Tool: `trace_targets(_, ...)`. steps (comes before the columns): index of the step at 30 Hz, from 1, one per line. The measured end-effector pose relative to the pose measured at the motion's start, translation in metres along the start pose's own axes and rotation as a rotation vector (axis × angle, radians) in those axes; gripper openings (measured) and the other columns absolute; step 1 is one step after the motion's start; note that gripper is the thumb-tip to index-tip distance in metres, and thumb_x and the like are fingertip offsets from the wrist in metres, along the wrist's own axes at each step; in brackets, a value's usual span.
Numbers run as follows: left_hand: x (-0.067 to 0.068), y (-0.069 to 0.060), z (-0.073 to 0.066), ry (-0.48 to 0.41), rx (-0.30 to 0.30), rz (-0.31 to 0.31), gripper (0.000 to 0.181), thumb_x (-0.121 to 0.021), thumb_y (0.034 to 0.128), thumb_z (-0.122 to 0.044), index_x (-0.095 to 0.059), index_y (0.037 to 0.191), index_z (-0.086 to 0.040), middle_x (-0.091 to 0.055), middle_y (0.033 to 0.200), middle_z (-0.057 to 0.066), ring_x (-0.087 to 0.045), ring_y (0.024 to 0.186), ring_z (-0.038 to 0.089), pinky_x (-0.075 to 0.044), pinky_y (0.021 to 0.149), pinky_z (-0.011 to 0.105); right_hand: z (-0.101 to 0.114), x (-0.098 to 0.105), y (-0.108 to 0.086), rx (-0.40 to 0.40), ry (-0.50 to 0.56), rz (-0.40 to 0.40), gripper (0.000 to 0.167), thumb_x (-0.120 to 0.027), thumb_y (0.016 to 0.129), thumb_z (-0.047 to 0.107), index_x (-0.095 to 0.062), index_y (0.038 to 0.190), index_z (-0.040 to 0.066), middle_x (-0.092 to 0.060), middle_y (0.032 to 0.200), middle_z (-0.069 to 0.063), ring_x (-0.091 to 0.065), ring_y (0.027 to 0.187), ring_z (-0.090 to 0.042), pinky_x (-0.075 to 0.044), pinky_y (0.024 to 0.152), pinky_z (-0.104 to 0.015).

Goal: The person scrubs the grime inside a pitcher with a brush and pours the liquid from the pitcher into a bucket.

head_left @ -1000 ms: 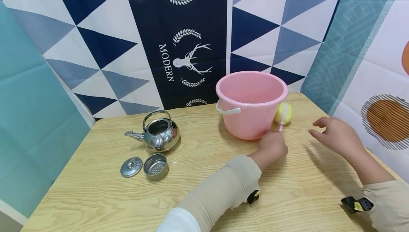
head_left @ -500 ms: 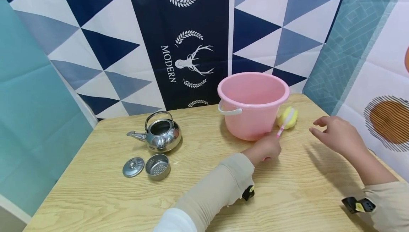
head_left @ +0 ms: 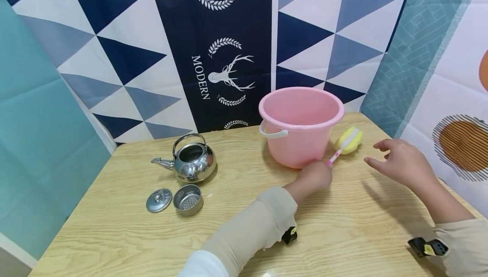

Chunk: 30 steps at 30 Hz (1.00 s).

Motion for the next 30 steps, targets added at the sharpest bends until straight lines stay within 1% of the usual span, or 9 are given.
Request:
trace_targets(7,0.006,-0.012,0.002,-0.199,0.112,-0.059,0.044,-0.035,0.104,-0.048,-0.058,0.08,-0.019,-0.05,0.067,-0.001,-0.049,0.055,0.016,-0.041,0.047,0.03,0.001,0.002,-0.006,-0.009,0.027,-0.058,0.05,-0.072,0.084,0.03,-0.061,0.109,-0.012,-0.06,0.101,-0.033,-0.062,0.082,-0.043,-0.047,0.064,-0.054)
trace_targets(10,0.01,-0.019,0.001,-0.208,0.082,-0.103,0.042,-0.035,0.1044,-0.046,-0.054,0.078,-0.019,-0.049,0.065,-0.002,-0.048,0.055,0.015,-0.04,0.048,0.03,-0.002,0.003,-0.01,-0.049,0.065,-0.086,0.046,-0.07,0.086,0.029,-0.06,0.109,-0.01,-0.06,0.103,-0.032,-0.062,0.086,-0.044,-0.048,0.063,-0.05)
trace_targets(13,0.015,-0.026,0.0,-0.202,0.052,-0.14,0.038,-0.035,0.1047,-0.044,-0.053,0.08,-0.021,-0.048,0.064,-0.003,-0.048,0.055,0.014,-0.039,0.047,0.029,-0.005,0.004,-0.015,-0.106,0.139,-0.108,0.043,-0.069,0.089,0.028,-0.059,0.11,-0.007,-0.061,0.103,-0.03,-0.061,0.087,-0.042,-0.049,0.058,-0.038)
trace_targets(16,0.018,-0.032,0.0,-0.223,0.029,-0.173,0.036,-0.037,0.1045,-0.044,-0.054,0.082,-0.021,-0.048,0.063,-0.003,-0.048,0.055,0.013,-0.039,0.048,0.028,-0.008,0.005,-0.019,-0.164,0.231,-0.123,0.041,-0.068,0.091,0.03,-0.058,0.11,-0.005,-0.062,0.101,-0.024,-0.062,0.078,-0.015,-0.046,0.054,-0.025)
trace_targets(20,0.022,-0.039,0.0,-0.273,-0.024,-0.225,0.032,-0.039,0.1045,-0.042,-0.054,0.086,-0.021,-0.047,0.063,-0.004,-0.047,0.055,0.012,-0.038,0.048,0.027,-0.012,0.002,-0.021,-0.235,0.499,-0.091,0.039,-0.065,0.094,0.028,-0.054,0.113,-0.004,-0.062,0.089,0.002,-0.057,0.068,0.008,-0.051,0.058,-0.018)
trace_targets(23,0.026,-0.044,0.0,-0.318,-0.061,-0.249,0.031,-0.04,0.1045,-0.041,-0.054,0.087,-0.02,-0.046,0.063,-0.004,-0.045,0.054,0.011,-0.038,0.048,0.026,-0.014,-0.002,-0.022,-0.256,0.84,-0.049,0.022,-0.065,0.094,0.017,-0.055,0.108,0.002,-0.061,0.083,0.012,-0.066,0.071,-0.002,-0.055,0.062,-0.02)
trace_targets(26,0.031,-0.049,0.0,-0.341,-0.104,-0.262,0.03,-0.038,0.1048,-0.042,-0.053,0.089,-0.021,-0.045,0.063,-0.005,-0.043,0.053,0.01,-0.037,0.047,0.025,-0.011,-0.004,-0.023,-0.247,1.115,-0.004,0.008,-0.064,0.094,0.006,-0.059,0.098,0.011,-0.065,0.084,0.006,-0.068,0.074,-0.008,-0.056,0.064,-0.024)
trace_targets(28,0.034,-0.053,0.0,-0.352,-0.134,-0.267,0.031,-0.037,0.105,-0.042,-0.052,0.089,-0.021,-0.044,0.063,-0.005,-0.042,0.052,0.01,-0.036,0.046,0.024,-0.008,-0.005,-0.024,-0.237,1.207,0.026,0.011,-0.063,0.094,0.004,-0.061,0.096,0.014,-0.066,0.086,0.004,-0.068,0.075,-0.01,-0.057,0.064,-0.026)
trace_targets(30,0.038,-0.056,0.001,-0.36,-0.165,-0.266,0.032,-0.036,0.1053,-0.042,-0.051,0.087,-0.021,-0.043,0.062,-0.005,-0.04,0.05,0.009,-0.035,0.045,0.024,-0.003,-0.005,-0.025,-0.227,1.201,0.045,0.01,-0.063,0.095,0.005,-0.062,0.097,0.015,-0.066,0.088,0.005,-0.068,0.077,-0.01,-0.057,0.065,-0.026)
Point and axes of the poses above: each hand's wrist, its own y-axis towards the middle knuckle, its own x-axis out of the back of the hand, z = x × y, the point moved 5 cm from there along y, towards the middle knuckle
